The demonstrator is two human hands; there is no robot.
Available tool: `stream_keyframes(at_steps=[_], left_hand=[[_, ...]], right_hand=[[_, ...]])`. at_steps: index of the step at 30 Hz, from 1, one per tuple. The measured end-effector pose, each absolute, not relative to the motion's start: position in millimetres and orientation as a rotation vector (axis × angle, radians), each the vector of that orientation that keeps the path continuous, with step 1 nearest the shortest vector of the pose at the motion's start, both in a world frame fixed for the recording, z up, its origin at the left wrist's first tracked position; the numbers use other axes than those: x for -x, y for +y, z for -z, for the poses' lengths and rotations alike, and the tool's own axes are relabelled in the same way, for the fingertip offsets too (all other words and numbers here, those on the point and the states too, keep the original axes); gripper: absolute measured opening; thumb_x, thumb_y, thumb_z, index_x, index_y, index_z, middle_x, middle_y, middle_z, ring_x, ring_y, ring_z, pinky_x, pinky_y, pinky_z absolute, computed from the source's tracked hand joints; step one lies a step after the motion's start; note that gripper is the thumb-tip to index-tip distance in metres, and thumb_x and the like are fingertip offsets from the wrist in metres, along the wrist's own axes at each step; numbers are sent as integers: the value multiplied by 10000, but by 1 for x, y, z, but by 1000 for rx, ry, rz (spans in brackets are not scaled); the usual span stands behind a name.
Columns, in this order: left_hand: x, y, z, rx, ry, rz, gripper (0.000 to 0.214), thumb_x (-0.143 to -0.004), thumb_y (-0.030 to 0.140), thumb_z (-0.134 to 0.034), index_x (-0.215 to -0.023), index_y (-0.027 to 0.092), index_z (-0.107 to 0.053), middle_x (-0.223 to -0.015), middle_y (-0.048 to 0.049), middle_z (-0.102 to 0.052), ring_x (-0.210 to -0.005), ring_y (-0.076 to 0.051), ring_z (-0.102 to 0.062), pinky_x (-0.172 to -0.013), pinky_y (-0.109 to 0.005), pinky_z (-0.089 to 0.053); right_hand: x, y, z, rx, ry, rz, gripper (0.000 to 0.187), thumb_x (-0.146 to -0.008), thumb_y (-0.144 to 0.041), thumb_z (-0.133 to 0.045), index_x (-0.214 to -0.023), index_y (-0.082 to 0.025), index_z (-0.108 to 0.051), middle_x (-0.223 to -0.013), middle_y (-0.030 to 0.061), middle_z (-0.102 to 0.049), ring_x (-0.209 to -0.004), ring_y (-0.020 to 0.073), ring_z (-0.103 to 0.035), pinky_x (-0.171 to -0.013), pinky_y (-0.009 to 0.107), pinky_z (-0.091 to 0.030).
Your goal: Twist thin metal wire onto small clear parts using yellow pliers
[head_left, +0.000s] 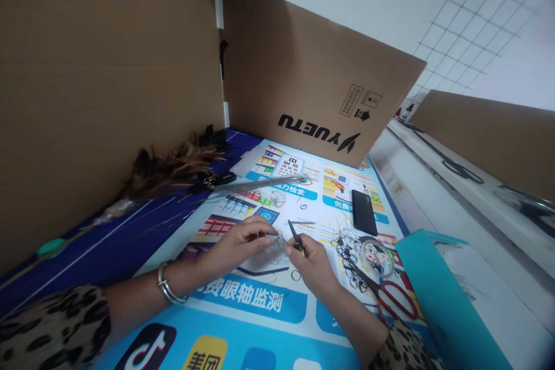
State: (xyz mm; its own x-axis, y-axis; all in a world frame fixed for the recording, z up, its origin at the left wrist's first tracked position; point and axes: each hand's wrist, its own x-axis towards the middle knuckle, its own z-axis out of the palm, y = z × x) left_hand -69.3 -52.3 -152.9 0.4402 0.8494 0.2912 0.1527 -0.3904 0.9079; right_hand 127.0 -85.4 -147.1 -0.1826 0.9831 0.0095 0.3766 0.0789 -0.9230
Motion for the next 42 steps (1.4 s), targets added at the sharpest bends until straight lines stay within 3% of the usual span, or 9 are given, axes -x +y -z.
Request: stream_keyframes(at_steps=[11, 17, 21, 24, 35, 42], left_hand=[[67, -55, 149, -1853, 944, -957, 142, -793, 237, -527, -772, 158, -643, -769, -32, -616, -742, -156, -560, -682, -250, -438], [73, -53, 151, -1892, 1000, -986, 147, -784, 261, -539, -757, 163, -645, -739, -22, -604, -722, -150, -554, -669, -244, -432], [75, -54, 149, -1904, 1010, -1022, 147, -791, 259, -523, -772, 165, -634, -758, -29, -606, -739, -153, -549, -683, -246, -434], [76, -55, 148, -1892, 1033, -1038, 137, -792, 249, -518, -752, 162, -616, -755, -32, -599, -736, -154, -546, -683, -246, -432], [76, -53, 152, -1874, 1053, -1023, 153, -785, 263, -512, -705, 158, -590, -715, -20, -586, -692, -143, -540, -648, -231, -426], [77, -53, 152, -1866, 1052, -1025, 153, -787, 261, -517, -702, 156, -590, -715, -20, -583, -694, -144, -540, -649, -236, -422]], right_hand=[[-129, -82, 147, 1332, -1669, -1180, 206, -768, -369, -538, -773, -163, -554, -595, -48, -452, -517, 68, -399, -484, 171, -328], [-154, -67, 129, 1473, -1705, -1373, 378, -852, -486, -354, -807, -151, -524, -700, 14, -568, -562, 100, -542, -480, 184, -369], [-166, -65, 110, 1680, -2200, -700, 328, -801, -465, -480, -748, -166, -603, -749, 27, -572, -725, 141, -541, -614, 219, -364], [-166, -68, 102, 1815, -2431, -448, 321, -796, -468, -486, -812, -187, -641, -836, 52, -573, -760, 159, -550, -623, 233, -348], [-153, -71, 108, 1962, -2663, -103, 355, -811, -478, -433, -874, -201, -645, -879, 90, -579, -766, 215, -563, -607, 280, -381], [-143, -78, 109, 1905, -2688, 81, 262, -819, -389, -469, -832, -178, -624, -831, 87, -591, -789, 228, -546, -619, 295, -379]])
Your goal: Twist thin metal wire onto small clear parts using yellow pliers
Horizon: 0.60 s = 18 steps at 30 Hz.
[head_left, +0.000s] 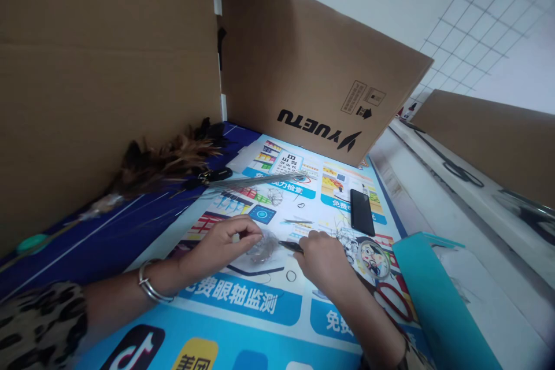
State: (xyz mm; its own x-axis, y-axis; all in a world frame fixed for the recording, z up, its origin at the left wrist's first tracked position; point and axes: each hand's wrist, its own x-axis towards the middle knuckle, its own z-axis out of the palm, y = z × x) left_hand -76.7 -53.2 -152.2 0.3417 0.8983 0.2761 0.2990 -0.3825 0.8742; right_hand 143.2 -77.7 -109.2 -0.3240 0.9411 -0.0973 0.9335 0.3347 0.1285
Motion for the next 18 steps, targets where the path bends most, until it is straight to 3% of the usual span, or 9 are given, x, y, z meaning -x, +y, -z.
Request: stream_keyframes(at_steps=[18], left_hand=[[77, -54, 151, -1889, 1023, -1003, 140, -786, 223, -498, -717, 150, -595, -731, -23, -594, -704, -140, -543, -647, -224, -428]], right_hand=[[-146, -73, 105, -1765, 2374, -72, 287, -843, -427, -432, -856, -187, -588, -857, 65, -591, -811, 208, -537, -628, 279, -369]])
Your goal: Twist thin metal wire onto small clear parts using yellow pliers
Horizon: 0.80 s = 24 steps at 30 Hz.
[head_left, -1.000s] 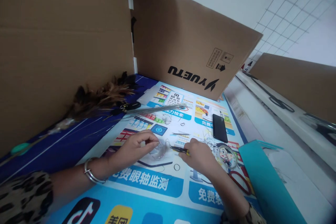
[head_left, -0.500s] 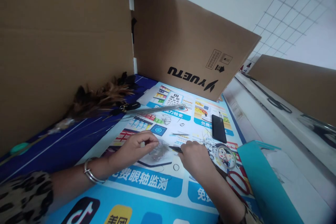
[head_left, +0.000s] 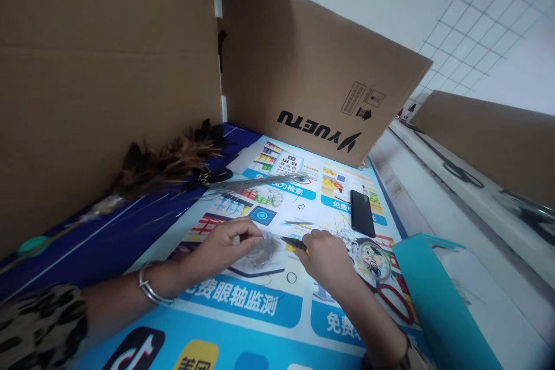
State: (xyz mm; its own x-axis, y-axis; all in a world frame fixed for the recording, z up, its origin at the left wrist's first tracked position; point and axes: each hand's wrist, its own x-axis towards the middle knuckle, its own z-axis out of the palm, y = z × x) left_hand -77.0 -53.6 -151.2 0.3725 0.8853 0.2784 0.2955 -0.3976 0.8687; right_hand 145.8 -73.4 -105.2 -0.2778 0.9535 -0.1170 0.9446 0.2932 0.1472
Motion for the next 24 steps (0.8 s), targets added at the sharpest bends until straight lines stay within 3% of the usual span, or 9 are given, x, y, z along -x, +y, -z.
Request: stream_keyframes(at_steps=[5, 12, 18, 24], left_hand=[[77, -53, 152, -1888, 1021, -1005, 130, -784, 206, -503, -700, 151, -586, -718, -16, -581, -699, -136, -539, -647, -225, -420], [76, -54, 151, -1880, 1022, -987, 139, -795, 219, -503, -705, 148, -582, -723, -19, -579, -700, -137, -541, -646, -228, -421], [77, -54, 153, -1891, 1027, -966, 143, -791, 228, -503, -703, 152, -586, -727, -18, -592, -701, -142, -548, -644, -232, -427], [77, -54, 153, -1895, 1005, -977, 147, -798, 230, -499, -709, 149, -585, -736, -22, -586, -713, -142, -548, -655, -234, -428]], right_hand=[[-145, -70, 108, -1773, 2373, -81, 322, -855, -449, -403, -872, -185, -587, -881, 77, -581, -851, 210, -521, -665, 285, -364], [-144, -68, 112, -1716, 2417, -157, 219, -848, -353, -459, -841, -180, -594, -847, 86, -574, -849, 218, -505, -682, 306, -356], [-144, -72, 118, -1699, 2449, -225, 153, -844, -280, -480, -822, -171, -584, -809, 87, -572, -803, 223, -508, -621, 301, -357], [-151, -72, 115, -1777, 2445, -225, 184, -849, -337, -476, -815, -186, -575, -815, 60, -582, -798, 212, -517, -590, 276, -356]])
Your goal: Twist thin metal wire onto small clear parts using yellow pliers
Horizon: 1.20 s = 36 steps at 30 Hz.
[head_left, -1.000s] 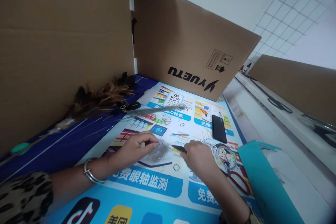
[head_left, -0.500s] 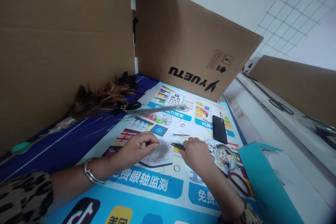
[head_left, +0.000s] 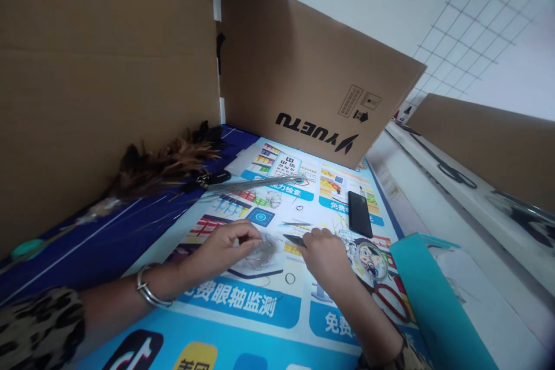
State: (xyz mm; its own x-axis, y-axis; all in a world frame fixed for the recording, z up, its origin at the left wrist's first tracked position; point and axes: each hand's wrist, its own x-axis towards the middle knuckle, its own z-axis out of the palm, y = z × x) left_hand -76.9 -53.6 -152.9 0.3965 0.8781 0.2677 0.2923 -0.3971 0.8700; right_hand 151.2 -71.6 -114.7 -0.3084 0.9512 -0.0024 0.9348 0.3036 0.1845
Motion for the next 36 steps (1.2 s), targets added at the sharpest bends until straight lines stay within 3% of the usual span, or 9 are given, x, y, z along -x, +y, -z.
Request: stream_keyframes(at_steps=[7, 14, 24, 36], left_hand=[[75, -53, 151, -1906, 936, -992, 128, -799, 211, -514, -750, 159, -620, -772, -26, -581, -753, -142, -546, -695, -244, -434], [75, -50, 155, -1869, 839, -1041, 116, -784, 180, -542, -824, 172, -651, -947, -57, -599, -911, -170, -544, -806, -281, -437], [74, -54, 149, -1797, 814, -996, 120, -784, 180, -536, -821, 153, -647, -890, -59, -638, -848, -173, -577, -778, -300, -465], [75, -52, 147, -1916, 736, -919, 99, -785, 138, -519, -739, 145, -606, -788, -41, -610, -780, -148, -568, -727, -259, -456]], right_hand=[[-143, -83, 108, -1826, 2572, -194, 215, -848, -407, -468, -831, -210, -554, -847, 27, -584, -832, 189, -509, -619, 259, -341], [-136, -89, 113, -1867, 2610, -186, 212, -861, -395, -453, -822, -211, -551, -842, 27, -580, -835, 181, -500, -636, 252, -323], [-134, -91, 113, -1873, 2610, -141, 223, -863, -395, -442, -826, -207, -557, -844, 37, -578, -818, 181, -496, -621, 251, -312], [-143, -83, 114, -1845, 2666, 262, 304, -844, -463, -441, -758, -199, -564, -782, 7, -563, -741, 129, -503, -579, 203, -290]])
